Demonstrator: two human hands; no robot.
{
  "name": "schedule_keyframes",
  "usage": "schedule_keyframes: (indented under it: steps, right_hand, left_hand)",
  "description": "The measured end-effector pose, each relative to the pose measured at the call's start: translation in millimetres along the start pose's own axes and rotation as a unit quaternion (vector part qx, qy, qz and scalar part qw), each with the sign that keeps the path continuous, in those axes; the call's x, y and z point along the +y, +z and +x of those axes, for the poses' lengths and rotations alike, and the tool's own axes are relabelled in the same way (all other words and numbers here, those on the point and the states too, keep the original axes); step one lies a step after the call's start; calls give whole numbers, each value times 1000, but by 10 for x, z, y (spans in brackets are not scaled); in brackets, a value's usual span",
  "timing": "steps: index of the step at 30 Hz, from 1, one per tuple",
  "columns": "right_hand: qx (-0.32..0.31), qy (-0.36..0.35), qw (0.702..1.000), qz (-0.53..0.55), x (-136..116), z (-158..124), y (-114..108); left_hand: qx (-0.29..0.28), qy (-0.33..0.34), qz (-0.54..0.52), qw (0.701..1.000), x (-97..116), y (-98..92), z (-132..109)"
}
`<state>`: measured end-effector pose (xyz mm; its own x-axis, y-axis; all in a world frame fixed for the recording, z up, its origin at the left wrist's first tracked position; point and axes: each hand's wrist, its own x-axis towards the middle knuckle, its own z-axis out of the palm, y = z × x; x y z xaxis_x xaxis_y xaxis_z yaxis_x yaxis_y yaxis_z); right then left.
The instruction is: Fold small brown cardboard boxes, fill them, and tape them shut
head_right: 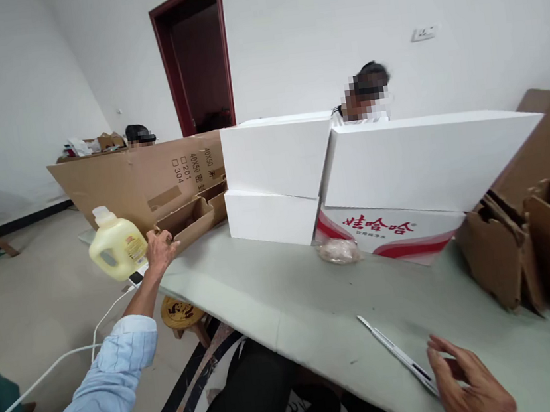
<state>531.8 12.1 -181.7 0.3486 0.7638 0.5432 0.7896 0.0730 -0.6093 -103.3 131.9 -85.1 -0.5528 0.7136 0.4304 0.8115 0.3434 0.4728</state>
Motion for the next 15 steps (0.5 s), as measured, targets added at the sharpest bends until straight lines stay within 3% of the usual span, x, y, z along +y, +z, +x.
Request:
schedule_keyframes:
  steps: [7, 15]
  right_hand:
    - [-27, 13, 996, 82, -465, -192, 26]
    - [-64, -27, 988, 137, -883, -415, 291]
  left_hand:
    - [-14, 32, -41, 999, 13, -82, -346]
    - [10, -2, -129, 992, 192, -260, -279]
